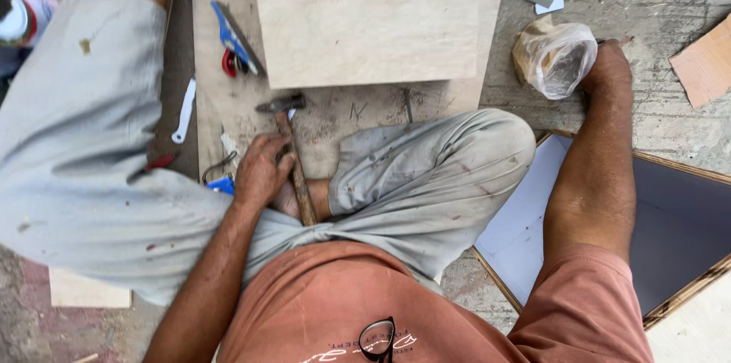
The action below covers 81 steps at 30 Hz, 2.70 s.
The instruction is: The person sits on the floor and assembles a small wooden box by hammering nails into the edges of wooden panels. They use a hammer to drive nails and occasionally reposition the panels to secure the structure.
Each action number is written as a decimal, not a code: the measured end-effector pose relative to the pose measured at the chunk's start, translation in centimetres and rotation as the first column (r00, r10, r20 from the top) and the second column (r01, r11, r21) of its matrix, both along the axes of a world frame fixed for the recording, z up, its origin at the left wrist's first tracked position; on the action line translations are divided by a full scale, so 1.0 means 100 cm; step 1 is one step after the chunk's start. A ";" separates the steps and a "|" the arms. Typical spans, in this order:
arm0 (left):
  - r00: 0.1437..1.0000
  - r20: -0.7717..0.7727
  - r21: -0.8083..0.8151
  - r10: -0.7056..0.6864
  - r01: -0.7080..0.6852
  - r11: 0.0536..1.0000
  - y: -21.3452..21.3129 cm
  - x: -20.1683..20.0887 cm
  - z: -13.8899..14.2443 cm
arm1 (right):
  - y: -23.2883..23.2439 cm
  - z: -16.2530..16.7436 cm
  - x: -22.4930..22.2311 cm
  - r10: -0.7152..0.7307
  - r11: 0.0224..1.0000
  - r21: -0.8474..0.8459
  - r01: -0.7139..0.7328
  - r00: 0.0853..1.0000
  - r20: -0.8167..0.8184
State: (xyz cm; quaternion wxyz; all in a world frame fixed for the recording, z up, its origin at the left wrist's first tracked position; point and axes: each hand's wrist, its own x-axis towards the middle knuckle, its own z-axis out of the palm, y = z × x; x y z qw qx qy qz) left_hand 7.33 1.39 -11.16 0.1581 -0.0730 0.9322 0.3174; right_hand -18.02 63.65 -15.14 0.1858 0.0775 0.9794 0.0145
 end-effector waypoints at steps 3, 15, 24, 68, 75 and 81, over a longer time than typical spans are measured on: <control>0.992 0.126 -0.096 -0.011 0.023 0.995 0.004 -0.013 -0.001 | -0.020 0.004 0.020 -0.036 0.999 -0.039 0.033 0.996 -0.080; 0.968 0.121 0.275 0.218 -0.244 0.930 -0.016 0.004 0.019 | -0.040 0.058 0.034 -0.165 0.986 -0.082 0.145 0.773 -0.613; 0.961 -0.017 0.792 0.276 -0.155 0.590 -0.040 0.030 0.086 | -0.087 0.089 0.035 -0.323 0.922 -0.386 -0.021 0.506 -0.800; 0.992 0.109 0.599 -0.064 -0.014 0.800 0.035 0.075 0.031 | -0.374 0.105 0.239 -0.269 -0.206 -0.962 0.181 0.934 0.234; 0.981 0.150 0.520 0.123 -0.184 0.834 0.020 0.097 0.005 | -0.376 0.070 0.272 -0.251 -0.260 -0.882 0.394 0.854 0.455; 0.911 0.382 0.541 0.156 -0.357 0.761 0.021 0.089 -0.007 | -0.379 0.065 0.312 0.051 0.011 -0.911 0.412 0.910 0.412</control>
